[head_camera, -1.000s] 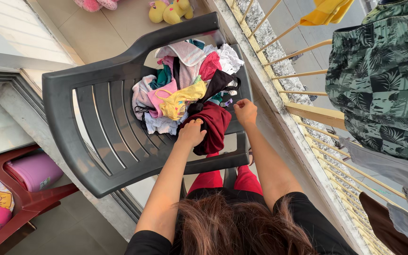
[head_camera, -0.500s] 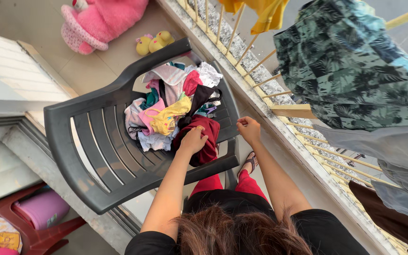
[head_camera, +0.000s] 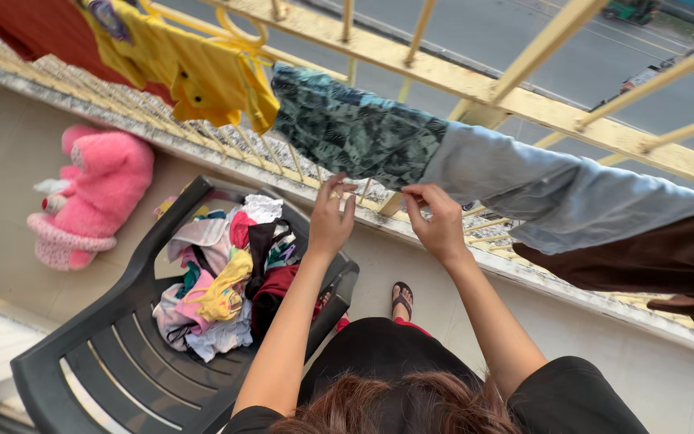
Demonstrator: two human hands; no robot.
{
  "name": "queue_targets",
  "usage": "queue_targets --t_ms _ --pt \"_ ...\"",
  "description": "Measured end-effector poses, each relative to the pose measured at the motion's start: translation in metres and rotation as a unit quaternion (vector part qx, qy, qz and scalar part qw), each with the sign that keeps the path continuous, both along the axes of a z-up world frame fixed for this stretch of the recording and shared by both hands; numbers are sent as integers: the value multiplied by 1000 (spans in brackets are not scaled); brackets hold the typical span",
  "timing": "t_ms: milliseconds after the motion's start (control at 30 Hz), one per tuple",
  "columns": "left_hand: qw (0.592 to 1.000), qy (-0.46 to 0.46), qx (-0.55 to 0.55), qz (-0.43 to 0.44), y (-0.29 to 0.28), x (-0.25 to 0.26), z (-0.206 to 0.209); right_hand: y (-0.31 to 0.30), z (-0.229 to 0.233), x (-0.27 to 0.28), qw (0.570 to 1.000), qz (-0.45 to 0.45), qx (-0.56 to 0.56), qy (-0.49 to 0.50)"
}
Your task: The person opens a sliding glass door and moves a plastic chair onto the balcony. They then pick up a pile of clothes from a bed and place them on the chair. The person proceeds to hang several items of clothing, including a red shirt and brown shorts, on the balcony railing using clothespins.
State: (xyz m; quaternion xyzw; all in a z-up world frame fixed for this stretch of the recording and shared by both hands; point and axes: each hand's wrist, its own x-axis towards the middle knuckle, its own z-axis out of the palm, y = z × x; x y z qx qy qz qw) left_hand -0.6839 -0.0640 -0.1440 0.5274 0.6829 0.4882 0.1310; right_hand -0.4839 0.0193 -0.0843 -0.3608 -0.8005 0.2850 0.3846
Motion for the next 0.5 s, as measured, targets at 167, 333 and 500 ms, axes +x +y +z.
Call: queue_targets --t_ms 167,333,500 --pt "981 69 183 -14 64 30 100 20 91 71 963 -105 246 -30" --pt "975 82 162 -129 99 64 154 42 121 132 906 -205 308 -204" --pt "956 151 -158 -196 137 85 154 29 105 163 935 -173 196 -239"
